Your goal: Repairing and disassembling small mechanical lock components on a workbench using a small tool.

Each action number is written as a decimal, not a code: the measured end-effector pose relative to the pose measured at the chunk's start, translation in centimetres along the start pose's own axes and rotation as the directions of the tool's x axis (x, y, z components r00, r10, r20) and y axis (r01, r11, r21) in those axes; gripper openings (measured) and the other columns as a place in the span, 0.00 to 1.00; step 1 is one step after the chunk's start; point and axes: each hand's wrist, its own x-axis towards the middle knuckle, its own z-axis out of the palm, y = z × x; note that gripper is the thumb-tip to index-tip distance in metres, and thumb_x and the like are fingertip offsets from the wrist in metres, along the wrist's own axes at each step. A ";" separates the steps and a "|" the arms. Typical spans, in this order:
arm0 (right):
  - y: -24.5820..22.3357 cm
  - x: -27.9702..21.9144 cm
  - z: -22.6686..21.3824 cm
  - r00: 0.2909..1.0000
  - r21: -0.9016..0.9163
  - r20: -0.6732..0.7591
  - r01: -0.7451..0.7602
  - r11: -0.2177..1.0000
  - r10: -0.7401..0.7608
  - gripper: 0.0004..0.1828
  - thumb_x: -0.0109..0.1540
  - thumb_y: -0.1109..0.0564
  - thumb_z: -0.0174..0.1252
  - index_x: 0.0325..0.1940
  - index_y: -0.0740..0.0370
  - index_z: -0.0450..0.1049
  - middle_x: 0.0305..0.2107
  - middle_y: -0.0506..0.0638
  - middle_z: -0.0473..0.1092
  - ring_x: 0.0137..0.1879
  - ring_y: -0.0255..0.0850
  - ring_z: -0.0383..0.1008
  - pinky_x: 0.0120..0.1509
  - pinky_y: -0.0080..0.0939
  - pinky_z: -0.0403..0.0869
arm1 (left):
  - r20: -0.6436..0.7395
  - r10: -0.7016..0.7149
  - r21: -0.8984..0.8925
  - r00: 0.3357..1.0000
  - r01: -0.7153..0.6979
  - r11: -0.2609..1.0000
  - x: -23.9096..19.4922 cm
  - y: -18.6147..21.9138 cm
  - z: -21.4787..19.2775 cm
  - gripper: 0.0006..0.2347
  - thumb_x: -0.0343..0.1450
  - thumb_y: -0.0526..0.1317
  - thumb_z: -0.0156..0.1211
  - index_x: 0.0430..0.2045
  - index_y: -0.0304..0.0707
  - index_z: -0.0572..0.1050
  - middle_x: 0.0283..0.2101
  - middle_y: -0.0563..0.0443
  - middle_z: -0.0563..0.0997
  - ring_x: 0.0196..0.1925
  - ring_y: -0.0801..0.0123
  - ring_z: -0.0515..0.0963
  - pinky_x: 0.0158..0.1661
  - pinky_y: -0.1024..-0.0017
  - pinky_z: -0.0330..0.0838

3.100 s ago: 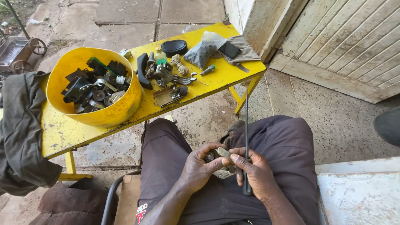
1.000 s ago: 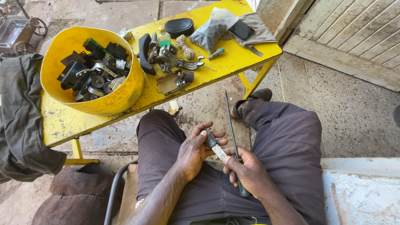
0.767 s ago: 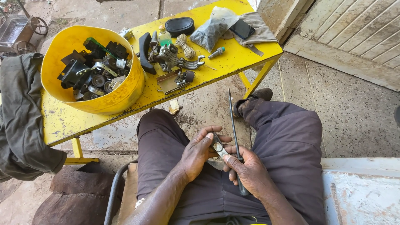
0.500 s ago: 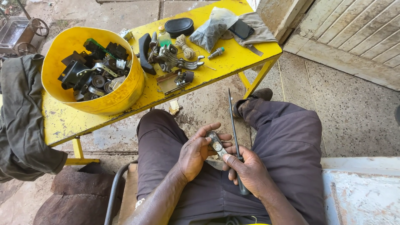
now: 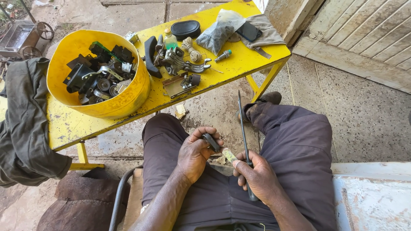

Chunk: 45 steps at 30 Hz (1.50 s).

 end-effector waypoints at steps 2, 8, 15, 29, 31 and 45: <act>0.1 0.1 -0.1 1.000 0.008 -0.013 0.007 1.000 -0.007 0.04 0.64 0.58 0.60 0.39 0.61 0.74 0.25 0.54 0.75 0.21 0.38 0.70 0.23 0.39 0.68 | 0.005 0.010 0.011 1.000 -0.010 1.000 -0.1 0.0 0.1 0.17 0.68 0.22 0.46 0.47 0.32 0.78 0.39 0.40 0.81 0.39 0.53 0.84 0.46 0.51 0.82; 0.7 0.4 0.0 0.999 0.026 -0.034 0.036 0.999 -0.035 0.05 0.64 0.57 0.60 0.38 0.61 0.74 0.25 0.53 0.76 0.21 0.38 0.69 0.22 0.39 0.68 | 0.088 -0.010 0.034 0.996 0.007 0.999 0.2 -0.7 -0.2 0.13 0.77 0.37 0.58 0.56 0.38 0.71 0.47 0.32 0.85 0.45 0.49 0.88 0.42 0.59 0.82; 0.7 0.3 -0.2 0.999 0.065 0.001 0.045 0.997 -0.045 0.06 0.64 0.57 0.63 0.37 0.61 0.74 0.24 0.53 0.73 0.22 0.39 0.69 0.24 0.40 0.68 | -0.077 -0.033 0.272 0.996 0.053 0.961 -0.3 0.6 1.6 0.10 0.80 0.40 0.54 0.52 0.41 0.78 0.36 0.38 0.88 0.15 0.70 0.78 0.08 0.79 0.56; 2.1 1.5 -0.6 0.994 0.222 -0.054 0.100 0.970 -0.090 0.06 0.66 0.57 0.61 0.42 0.60 0.72 0.25 0.56 0.73 0.23 0.41 0.70 0.23 0.39 0.66 | -0.146 -0.002 0.263 0.989 0.041 0.964 0.4 -0.4 0.9 0.15 0.70 0.20 0.59 0.48 0.32 0.78 0.35 0.39 0.79 0.32 0.58 0.85 0.34 0.64 0.86; 2.1 1.5 -0.6 0.992 0.225 -0.057 0.122 0.967 -0.112 0.05 0.66 0.58 0.62 0.40 0.61 0.73 0.26 0.54 0.72 0.24 0.40 0.70 0.23 0.39 0.67 | -0.149 -0.002 0.262 0.989 0.042 0.964 0.4 -0.2 1.1 0.18 0.69 0.19 0.60 0.53 0.32 0.76 0.42 0.37 0.81 0.32 0.55 0.85 0.34 0.63 0.86; 2.1 1.7 -0.8 0.986 0.250 -0.144 0.117 0.961 -0.082 0.08 0.64 0.57 0.66 0.43 0.59 0.74 0.26 0.53 0.72 0.24 0.38 0.70 0.24 0.38 0.67 | -0.026 0.010 0.290 1.000 -0.002 0.957 0.3 -0.4 0.7 0.17 0.77 0.36 0.56 0.60 0.27 0.75 0.49 0.32 0.85 0.42 0.50 0.89 0.42 0.57 0.89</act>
